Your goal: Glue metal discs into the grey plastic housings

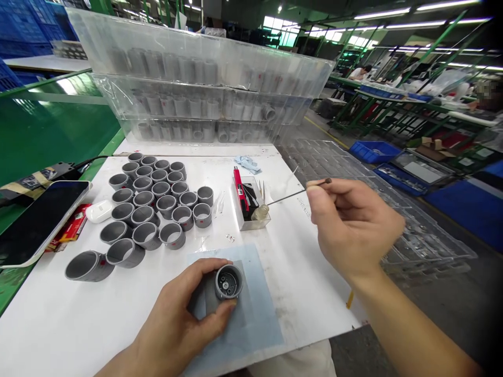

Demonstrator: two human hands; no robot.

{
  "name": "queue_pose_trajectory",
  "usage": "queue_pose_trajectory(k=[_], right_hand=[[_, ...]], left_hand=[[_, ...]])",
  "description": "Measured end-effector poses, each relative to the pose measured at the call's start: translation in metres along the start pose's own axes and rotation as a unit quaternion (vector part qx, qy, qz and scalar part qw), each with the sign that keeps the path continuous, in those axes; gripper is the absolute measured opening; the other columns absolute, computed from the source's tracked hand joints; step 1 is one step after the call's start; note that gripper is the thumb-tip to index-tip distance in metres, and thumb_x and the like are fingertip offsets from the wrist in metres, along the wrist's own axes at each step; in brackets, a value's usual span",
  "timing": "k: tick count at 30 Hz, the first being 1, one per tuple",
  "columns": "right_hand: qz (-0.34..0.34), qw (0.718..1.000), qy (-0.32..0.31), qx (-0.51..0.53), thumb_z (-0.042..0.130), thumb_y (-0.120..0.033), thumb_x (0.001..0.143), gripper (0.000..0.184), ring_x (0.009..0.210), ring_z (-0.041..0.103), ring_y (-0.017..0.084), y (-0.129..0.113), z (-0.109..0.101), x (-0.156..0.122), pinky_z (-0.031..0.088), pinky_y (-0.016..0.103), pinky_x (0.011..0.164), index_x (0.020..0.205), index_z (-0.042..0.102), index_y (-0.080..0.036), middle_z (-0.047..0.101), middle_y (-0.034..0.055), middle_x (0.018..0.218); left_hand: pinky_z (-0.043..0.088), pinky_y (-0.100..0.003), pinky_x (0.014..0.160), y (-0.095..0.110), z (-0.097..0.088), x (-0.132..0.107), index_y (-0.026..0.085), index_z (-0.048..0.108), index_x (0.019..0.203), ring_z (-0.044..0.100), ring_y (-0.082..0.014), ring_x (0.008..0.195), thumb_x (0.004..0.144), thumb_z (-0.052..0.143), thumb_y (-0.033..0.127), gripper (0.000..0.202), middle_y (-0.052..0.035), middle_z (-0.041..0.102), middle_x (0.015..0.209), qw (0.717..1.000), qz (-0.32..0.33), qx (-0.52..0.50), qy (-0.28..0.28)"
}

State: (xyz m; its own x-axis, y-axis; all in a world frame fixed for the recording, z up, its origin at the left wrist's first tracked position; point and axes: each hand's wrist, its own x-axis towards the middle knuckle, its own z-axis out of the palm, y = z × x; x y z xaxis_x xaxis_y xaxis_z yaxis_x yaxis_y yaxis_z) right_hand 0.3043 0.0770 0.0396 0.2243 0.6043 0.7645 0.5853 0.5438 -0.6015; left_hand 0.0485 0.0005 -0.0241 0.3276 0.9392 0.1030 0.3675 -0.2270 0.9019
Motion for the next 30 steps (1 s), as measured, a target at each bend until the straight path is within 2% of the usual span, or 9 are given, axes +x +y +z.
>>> queue_pose_trajectory(k=[4,8,10,12,17,19,22,25,30], right_hand=[[-0.003,0.996,-0.060,-0.066,0.072,-0.027,0.089,0.007,0.051,0.050,0.010,0.009,0.006,0.003,0.040,0.025,0.050,0.090,0.073,-0.020,0.058,-0.0048,0.060],[0.006,0.966,-0.214,-0.148,0.069,-0.027,0.090,0.011,0.048,0.048,0.008,0.011,0.012,-0.002,0.038,0.024,0.052,0.088,0.076,-0.019,0.057,-0.0065,0.055],[0.010,0.956,-0.246,-0.157,0.069,-0.027,0.090,0.012,0.047,0.047,0.007,0.011,0.013,-0.002,0.038,0.024,0.052,0.088,0.077,-0.019,0.057,-0.0067,0.055],[0.011,0.968,-0.207,-0.138,0.069,-0.027,0.090,0.011,0.048,0.048,0.008,0.008,0.012,0.001,0.039,0.025,0.052,0.089,0.076,-0.019,0.058,-0.0060,0.056],[-0.028,0.998,0.044,-0.046,0.077,-0.026,0.084,0.006,0.052,0.052,0.013,-0.025,-0.002,0.006,0.041,0.029,0.049,0.085,0.076,-0.021,0.064,-0.0017,0.062],[-0.028,0.997,0.066,-0.031,0.077,-0.025,0.084,0.003,0.051,0.053,0.013,-0.043,-0.010,-0.001,0.040,0.030,0.046,0.086,0.076,-0.023,0.067,-0.0013,0.067],[-0.020,0.996,-0.084,-0.028,0.075,-0.017,0.085,0.012,0.050,0.056,0.010,-0.063,-0.017,-0.022,0.043,0.025,0.046,0.093,0.074,-0.025,0.069,-0.0046,0.068],[-0.028,0.973,-0.229,0.006,0.070,-0.012,0.085,0.013,0.052,0.059,0.008,-0.068,-0.014,-0.045,0.047,0.020,0.050,0.094,0.070,-0.022,0.066,-0.0056,0.064],[-0.023,0.958,-0.280,0.056,0.066,-0.011,0.086,0.009,0.051,0.054,0.006,-0.059,0.000,-0.064,0.047,0.019,0.052,0.092,0.069,-0.017,0.058,-0.0056,0.060]], left_hand=[[0.056,-0.024,0.096,-0.002,0.000,-0.002,0.046,0.055,0.125,0.070,-0.0144,0.115,0.090,0.070,0.020,0.045,0.0114,0.073,0.123,1.000,0.007,-0.004,0.017],[0.051,-0.027,0.107,-0.004,0.002,-0.005,0.043,0.055,0.130,0.065,-0.0160,0.125,0.089,0.070,0.018,0.050,0.0076,0.070,0.131,0.997,0.041,0.011,0.059],[0.050,-0.027,0.108,-0.004,0.003,-0.005,0.041,0.056,0.129,0.064,-0.0155,0.126,0.089,0.069,0.016,0.050,0.0063,0.070,0.131,0.997,0.057,0.014,0.060],[0.050,-0.026,0.107,-0.003,0.003,-0.004,0.040,0.057,0.126,0.064,-0.0147,0.125,0.089,0.068,0.013,0.047,0.0056,0.070,0.128,0.996,0.067,0.013,0.052],[0.050,-0.028,0.107,0.001,0.002,0.000,0.036,0.057,0.124,0.063,-0.0150,0.123,0.090,0.067,0.011,0.044,0.0035,0.069,0.126,0.995,0.091,0.001,0.032],[0.049,-0.029,0.107,0.001,0.002,0.001,0.036,0.057,0.126,0.063,-0.0153,0.124,0.090,0.066,0.010,0.045,0.0027,0.069,0.126,0.995,0.094,0.001,0.026],[0.049,-0.030,0.108,0.000,0.002,0.001,0.035,0.057,0.127,0.063,-0.0159,0.124,0.090,0.066,0.009,0.046,0.0016,0.068,0.127,0.995,0.100,-0.001,0.020],[0.050,-0.031,0.107,-0.001,0.002,0.002,0.034,0.057,0.128,0.063,-0.0172,0.123,0.090,0.066,0.009,0.046,0.0005,0.068,0.127,0.994,0.107,-0.006,0.016],[0.050,-0.034,0.107,0.001,0.002,0.002,0.034,0.056,0.128,0.063,-0.0180,0.123,0.091,0.065,0.009,0.046,0.0003,0.068,0.127,0.995,0.094,0.003,0.008]])
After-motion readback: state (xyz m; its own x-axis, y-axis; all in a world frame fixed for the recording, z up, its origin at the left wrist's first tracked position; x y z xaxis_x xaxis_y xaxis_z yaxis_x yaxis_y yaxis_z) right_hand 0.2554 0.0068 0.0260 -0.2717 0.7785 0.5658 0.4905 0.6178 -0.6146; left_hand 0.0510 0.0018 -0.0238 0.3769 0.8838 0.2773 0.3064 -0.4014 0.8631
